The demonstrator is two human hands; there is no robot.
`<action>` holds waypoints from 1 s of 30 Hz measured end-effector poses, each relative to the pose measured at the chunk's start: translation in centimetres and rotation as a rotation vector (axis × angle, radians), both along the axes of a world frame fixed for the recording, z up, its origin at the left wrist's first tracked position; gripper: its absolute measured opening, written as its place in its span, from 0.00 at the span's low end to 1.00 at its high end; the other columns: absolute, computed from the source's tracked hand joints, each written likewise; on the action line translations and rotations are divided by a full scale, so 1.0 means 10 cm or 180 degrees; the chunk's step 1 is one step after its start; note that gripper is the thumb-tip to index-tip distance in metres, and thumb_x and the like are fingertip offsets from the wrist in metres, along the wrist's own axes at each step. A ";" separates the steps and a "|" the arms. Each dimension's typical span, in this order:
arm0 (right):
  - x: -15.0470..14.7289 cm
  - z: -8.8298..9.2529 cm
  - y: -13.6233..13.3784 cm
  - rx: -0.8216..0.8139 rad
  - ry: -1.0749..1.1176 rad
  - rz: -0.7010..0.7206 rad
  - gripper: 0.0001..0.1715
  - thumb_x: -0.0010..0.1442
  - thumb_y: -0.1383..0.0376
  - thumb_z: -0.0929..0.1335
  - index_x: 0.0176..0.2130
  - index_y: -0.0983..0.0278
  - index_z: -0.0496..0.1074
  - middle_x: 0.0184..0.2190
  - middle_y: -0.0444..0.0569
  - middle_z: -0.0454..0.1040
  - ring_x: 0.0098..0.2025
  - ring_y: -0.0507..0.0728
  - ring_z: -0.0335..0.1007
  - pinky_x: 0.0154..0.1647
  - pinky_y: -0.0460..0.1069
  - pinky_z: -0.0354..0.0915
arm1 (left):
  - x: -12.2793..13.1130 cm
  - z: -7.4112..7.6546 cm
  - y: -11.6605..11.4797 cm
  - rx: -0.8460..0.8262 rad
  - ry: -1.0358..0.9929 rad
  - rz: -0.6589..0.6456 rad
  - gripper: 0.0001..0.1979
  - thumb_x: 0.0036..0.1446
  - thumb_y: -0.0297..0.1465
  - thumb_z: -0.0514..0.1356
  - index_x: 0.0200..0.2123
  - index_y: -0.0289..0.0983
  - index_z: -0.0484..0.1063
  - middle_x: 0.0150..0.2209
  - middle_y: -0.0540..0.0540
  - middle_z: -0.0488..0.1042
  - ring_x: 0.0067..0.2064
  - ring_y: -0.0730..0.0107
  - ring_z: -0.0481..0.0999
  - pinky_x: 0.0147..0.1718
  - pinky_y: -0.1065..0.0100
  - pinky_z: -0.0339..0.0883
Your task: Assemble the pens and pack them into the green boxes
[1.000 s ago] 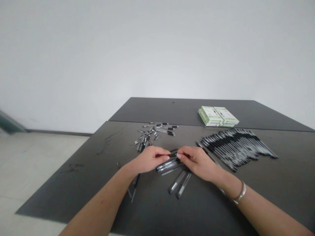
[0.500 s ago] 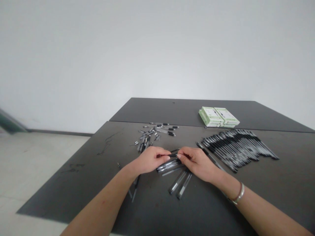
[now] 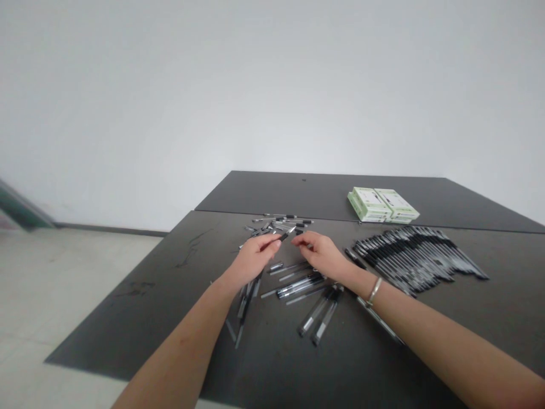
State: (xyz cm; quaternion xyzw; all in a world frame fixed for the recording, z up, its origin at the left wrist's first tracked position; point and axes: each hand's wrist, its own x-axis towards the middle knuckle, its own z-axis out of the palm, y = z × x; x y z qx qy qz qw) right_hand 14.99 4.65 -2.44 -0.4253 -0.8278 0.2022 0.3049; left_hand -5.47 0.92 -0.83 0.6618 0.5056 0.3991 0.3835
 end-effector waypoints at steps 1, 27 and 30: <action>-0.06 0.00 0.07 0.0188 -0.0170 0.0069 0.18 0.56 0.78 0.62 0.42 0.68 0.76 0.40 0.53 0.78 0.42 0.56 0.73 0.46 0.49 0.66 | -0.01 0.00 0.01 -0.0027 -0.0102 0.0054 0.23 0.58 0.40 0.56 0.51 0.32 0.74 0.22 0.52 0.67 0.22 0.76 0.62 0.22 0.73 0.56; -0.17 -0.04 0.28 0.0174 -0.0906 0.0236 0.08 0.59 0.71 0.65 0.35 0.67 0.75 0.36 0.56 0.76 0.41 0.59 0.71 0.45 0.51 0.63 | -0.02 0.04 0.01 -0.0193 -0.0636 0.0206 0.21 0.56 0.42 0.58 0.46 0.33 0.75 0.22 0.55 0.61 0.19 0.80 0.55 0.18 0.75 0.48; -0.02 -0.02 0.16 0.0085 -0.0719 0.0126 0.09 0.61 0.69 0.63 0.39 0.67 0.72 0.36 0.55 0.76 0.39 0.57 0.72 0.43 0.51 0.64 | 0.00 0.03 -0.01 -0.0263 -0.0533 0.0161 0.22 0.56 0.42 0.57 0.49 0.34 0.75 0.23 0.54 0.62 0.20 0.80 0.56 0.18 0.75 0.48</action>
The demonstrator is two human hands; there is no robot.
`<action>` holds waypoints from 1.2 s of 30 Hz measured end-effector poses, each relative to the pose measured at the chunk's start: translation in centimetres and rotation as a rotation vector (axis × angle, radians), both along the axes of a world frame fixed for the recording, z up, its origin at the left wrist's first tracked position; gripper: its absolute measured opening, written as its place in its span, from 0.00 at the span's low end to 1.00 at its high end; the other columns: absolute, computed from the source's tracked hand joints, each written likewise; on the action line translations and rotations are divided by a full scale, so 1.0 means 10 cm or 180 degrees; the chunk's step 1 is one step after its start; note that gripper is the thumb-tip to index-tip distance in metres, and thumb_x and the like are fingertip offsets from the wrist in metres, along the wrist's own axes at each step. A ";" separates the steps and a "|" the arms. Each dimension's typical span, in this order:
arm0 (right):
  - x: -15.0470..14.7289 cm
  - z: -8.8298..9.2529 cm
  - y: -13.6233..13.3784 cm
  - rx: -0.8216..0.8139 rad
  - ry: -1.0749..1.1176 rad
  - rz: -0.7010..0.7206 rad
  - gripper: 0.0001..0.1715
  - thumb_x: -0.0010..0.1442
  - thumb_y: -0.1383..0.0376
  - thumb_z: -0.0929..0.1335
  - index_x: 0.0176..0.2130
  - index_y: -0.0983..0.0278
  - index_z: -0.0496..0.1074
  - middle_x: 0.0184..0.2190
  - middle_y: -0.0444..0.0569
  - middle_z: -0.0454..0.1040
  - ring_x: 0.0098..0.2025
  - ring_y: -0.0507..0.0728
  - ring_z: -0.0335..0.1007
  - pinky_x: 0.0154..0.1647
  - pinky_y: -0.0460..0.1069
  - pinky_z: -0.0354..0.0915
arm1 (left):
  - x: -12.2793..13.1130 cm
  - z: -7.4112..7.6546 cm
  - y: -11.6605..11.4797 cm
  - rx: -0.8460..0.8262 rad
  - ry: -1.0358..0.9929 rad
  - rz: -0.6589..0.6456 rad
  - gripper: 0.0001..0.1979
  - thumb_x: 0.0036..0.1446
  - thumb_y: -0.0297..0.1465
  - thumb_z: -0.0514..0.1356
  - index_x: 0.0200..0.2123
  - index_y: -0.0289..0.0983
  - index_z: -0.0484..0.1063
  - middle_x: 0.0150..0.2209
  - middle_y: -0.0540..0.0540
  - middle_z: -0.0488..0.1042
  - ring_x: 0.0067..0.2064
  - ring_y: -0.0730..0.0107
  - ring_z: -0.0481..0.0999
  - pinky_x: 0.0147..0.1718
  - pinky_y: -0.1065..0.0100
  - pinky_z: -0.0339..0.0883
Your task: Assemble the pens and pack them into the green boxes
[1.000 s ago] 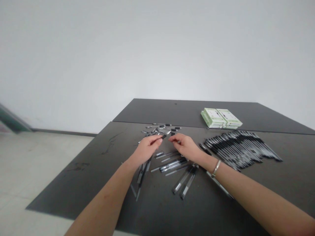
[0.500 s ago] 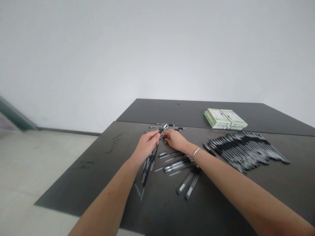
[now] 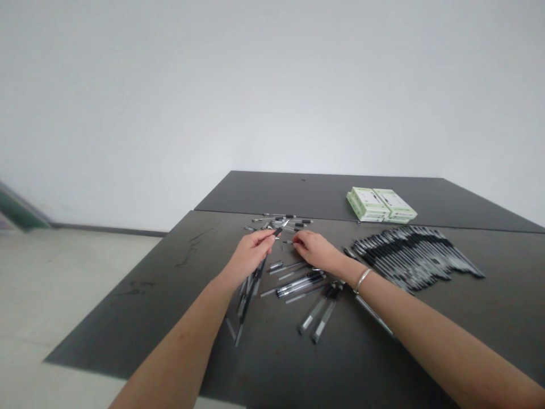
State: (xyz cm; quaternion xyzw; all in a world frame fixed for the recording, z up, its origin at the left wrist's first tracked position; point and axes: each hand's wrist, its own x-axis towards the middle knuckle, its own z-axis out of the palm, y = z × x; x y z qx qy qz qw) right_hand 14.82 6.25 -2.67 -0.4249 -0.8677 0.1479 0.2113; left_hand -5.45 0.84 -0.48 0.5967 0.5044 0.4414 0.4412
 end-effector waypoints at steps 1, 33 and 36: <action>0.05 0.00 -0.05 -0.0060 0.0102 -0.0045 0.10 0.63 0.68 0.62 0.41 0.67 0.71 0.36 0.54 0.77 0.37 0.56 0.72 0.41 0.50 0.64 | 0.01 0.00 -0.01 -0.0006 0.0038 -0.0006 0.23 0.56 0.42 0.57 0.49 0.34 0.74 0.23 0.54 0.62 0.20 0.80 0.56 0.18 0.75 0.48; 0.42 0.24 -0.62 -0.1014 0.2439 -0.0213 0.13 0.59 0.60 0.68 0.41 0.64 0.76 0.29 0.46 0.75 0.28 0.51 0.67 0.31 0.47 0.65 | 0.12 0.00 -0.12 0.0181 0.0789 -0.0997 0.17 0.61 0.35 0.56 0.48 0.35 0.77 0.39 0.45 0.80 0.35 0.69 0.75 0.36 0.70 0.66; 0.41 0.26 -0.64 -0.1018 0.2358 -0.0170 0.13 0.59 0.60 0.68 0.41 0.64 0.76 0.30 0.46 0.76 0.29 0.52 0.68 0.31 0.47 0.65 | 0.13 0.01 -0.12 0.0164 0.0810 -0.1000 0.17 0.61 0.36 0.56 0.48 0.34 0.77 0.41 0.44 0.80 0.37 0.67 0.76 0.38 0.68 0.67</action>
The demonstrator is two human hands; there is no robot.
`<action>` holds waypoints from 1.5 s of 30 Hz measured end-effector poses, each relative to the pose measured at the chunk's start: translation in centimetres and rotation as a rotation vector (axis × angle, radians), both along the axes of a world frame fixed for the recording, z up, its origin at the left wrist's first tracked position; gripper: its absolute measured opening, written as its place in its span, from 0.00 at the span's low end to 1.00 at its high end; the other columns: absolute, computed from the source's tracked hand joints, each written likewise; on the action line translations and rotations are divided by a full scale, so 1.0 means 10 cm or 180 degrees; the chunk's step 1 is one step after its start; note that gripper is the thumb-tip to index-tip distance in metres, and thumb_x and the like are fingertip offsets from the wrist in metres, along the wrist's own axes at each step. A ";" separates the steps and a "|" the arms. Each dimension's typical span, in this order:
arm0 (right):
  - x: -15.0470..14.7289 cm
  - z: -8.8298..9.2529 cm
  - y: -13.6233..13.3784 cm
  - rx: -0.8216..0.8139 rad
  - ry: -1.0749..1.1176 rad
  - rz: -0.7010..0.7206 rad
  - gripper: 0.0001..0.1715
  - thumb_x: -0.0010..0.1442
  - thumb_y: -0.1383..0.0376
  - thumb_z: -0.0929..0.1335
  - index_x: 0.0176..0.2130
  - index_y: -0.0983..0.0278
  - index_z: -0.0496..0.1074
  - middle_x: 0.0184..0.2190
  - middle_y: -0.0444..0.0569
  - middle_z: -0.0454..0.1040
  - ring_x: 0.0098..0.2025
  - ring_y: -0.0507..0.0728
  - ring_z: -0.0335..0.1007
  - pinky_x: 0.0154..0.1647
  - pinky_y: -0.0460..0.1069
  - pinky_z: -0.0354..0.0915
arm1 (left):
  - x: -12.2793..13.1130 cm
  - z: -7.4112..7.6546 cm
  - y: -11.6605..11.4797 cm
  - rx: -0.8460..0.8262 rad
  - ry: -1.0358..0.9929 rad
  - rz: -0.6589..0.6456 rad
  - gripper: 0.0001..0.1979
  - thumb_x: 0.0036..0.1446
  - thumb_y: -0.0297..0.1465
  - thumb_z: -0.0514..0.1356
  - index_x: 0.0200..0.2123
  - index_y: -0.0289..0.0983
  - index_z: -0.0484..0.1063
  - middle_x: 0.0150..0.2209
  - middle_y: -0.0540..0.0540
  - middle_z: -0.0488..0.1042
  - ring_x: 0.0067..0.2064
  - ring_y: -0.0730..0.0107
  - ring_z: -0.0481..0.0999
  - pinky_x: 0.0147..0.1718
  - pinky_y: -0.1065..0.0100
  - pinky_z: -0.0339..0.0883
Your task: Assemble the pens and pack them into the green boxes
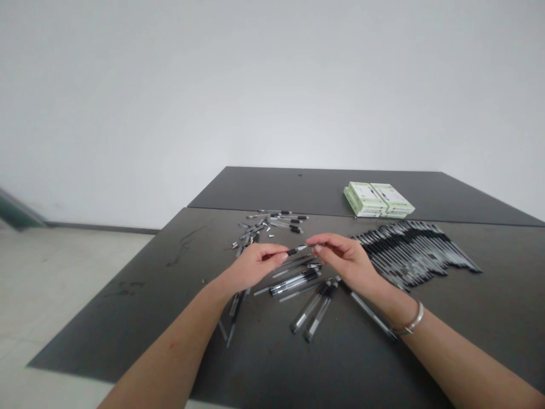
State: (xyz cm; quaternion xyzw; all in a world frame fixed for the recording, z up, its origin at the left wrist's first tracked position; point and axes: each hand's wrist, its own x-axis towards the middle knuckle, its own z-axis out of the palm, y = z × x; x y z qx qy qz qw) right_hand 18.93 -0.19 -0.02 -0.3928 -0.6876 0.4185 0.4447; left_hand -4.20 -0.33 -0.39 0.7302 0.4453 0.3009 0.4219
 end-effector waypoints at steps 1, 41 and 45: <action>0.00 0.00 0.00 0.0022 -0.0024 0.0019 0.13 0.59 0.60 0.68 0.41 0.64 0.76 0.31 0.47 0.76 0.30 0.52 0.68 0.31 0.47 0.65 | 0.00 0.00 0.00 0.0006 0.0006 -0.0004 0.17 0.61 0.36 0.56 0.47 0.34 0.77 0.41 0.44 0.80 0.38 0.66 0.76 0.38 0.68 0.67; -0.06 -0.19 -0.01 0.0255 -0.0456 0.0078 0.10 0.61 0.62 0.67 0.40 0.63 0.77 0.32 0.48 0.80 0.34 0.55 0.75 0.36 0.48 0.69 | 0.08 -0.03 -0.01 0.0303 0.0106 -0.0315 0.16 0.60 0.31 0.55 0.44 0.31 0.79 0.38 0.43 0.81 0.39 0.63 0.77 0.39 0.68 0.66; -0.08 -0.17 -0.02 0.0267 -0.0396 0.0091 0.09 0.61 0.63 0.66 0.39 0.63 0.76 0.32 0.48 0.80 0.33 0.55 0.75 0.35 0.48 0.69 | 0.07 -0.03 -0.02 0.0282 0.0114 -0.0309 0.15 0.60 0.32 0.54 0.42 0.32 0.79 0.38 0.43 0.81 0.39 0.63 0.77 0.38 0.68 0.66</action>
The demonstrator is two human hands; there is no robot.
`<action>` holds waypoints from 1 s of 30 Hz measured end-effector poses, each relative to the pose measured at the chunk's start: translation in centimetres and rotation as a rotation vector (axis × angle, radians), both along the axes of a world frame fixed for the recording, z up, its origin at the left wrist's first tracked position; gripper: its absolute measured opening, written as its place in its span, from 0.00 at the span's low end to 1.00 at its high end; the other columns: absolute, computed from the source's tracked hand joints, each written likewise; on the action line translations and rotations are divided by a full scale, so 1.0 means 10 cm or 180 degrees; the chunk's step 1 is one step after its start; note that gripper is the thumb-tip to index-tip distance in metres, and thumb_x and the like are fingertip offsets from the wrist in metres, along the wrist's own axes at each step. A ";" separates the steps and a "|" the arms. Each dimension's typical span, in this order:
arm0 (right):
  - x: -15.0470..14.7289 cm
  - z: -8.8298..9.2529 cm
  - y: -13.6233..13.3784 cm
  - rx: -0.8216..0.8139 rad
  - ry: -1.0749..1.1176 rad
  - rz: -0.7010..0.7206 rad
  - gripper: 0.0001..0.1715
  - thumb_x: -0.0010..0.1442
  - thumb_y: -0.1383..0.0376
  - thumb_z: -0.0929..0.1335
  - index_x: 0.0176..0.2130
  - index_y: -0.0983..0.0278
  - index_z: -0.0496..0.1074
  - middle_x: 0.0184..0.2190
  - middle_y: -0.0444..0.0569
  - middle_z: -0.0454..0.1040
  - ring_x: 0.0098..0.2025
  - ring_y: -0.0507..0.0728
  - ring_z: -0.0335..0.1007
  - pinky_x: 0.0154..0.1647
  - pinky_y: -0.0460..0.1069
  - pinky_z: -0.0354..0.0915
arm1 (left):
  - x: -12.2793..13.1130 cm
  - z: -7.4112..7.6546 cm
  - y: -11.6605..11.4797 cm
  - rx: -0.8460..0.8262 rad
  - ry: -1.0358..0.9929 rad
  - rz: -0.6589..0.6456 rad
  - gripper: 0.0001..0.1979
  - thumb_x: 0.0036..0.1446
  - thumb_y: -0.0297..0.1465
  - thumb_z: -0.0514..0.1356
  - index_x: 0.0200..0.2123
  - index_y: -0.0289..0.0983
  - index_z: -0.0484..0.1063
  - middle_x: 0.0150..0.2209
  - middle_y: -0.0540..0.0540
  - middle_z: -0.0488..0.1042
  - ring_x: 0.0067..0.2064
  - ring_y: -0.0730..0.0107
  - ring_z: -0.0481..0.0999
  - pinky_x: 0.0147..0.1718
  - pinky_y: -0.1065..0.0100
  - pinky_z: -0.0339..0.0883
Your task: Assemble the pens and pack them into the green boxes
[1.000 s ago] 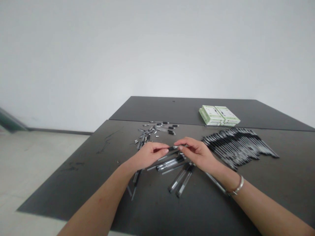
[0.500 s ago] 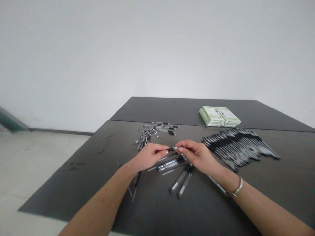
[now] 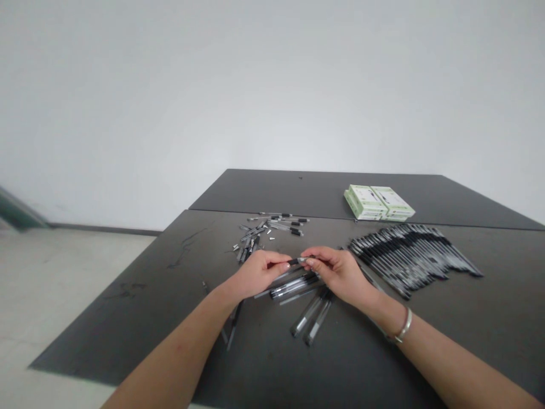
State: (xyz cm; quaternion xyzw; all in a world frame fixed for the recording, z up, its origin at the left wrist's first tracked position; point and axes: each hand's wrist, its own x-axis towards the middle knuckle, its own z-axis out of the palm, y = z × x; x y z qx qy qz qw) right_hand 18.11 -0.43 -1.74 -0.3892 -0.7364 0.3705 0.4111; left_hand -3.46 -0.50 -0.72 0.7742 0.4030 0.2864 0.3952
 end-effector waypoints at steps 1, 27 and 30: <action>-0.01 0.00 0.00 -0.0023 0.0043 0.0003 0.09 0.61 0.63 0.66 0.39 0.63 0.76 0.31 0.48 0.80 0.33 0.55 0.75 0.35 0.48 0.69 | 0.00 0.00 0.00 0.0004 -0.0007 0.0004 0.15 0.60 0.32 0.54 0.42 0.32 0.79 0.38 0.44 0.81 0.39 0.63 0.76 0.38 0.68 0.66; 0.03 0.06 0.09 -0.0620 0.0950 -0.0190 0.19 0.56 0.51 0.71 0.36 0.65 0.74 0.25 0.47 0.76 0.27 0.51 0.70 0.31 0.47 0.67 | -0.03 -0.02 0.04 0.0209 0.0128 0.0378 0.14 0.61 0.33 0.55 0.36 0.33 0.79 0.34 0.44 0.80 0.36 0.65 0.76 0.37 0.68 0.66; 0.03 0.03 0.11 -0.0831 0.1281 -0.0124 0.17 0.55 0.54 0.72 0.37 0.65 0.75 0.25 0.46 0.76 0.26 0.50 0.68 0.29 0.46 0.65 | -0.02 -0.06 0.05 0.0065 -0.0020 0.0380 0.13 0.60 0.34 0.56 0.39 0.33 0.78 0.37 0.44 0.80 0.38 0.65 0.76 0.38 0.67 0.67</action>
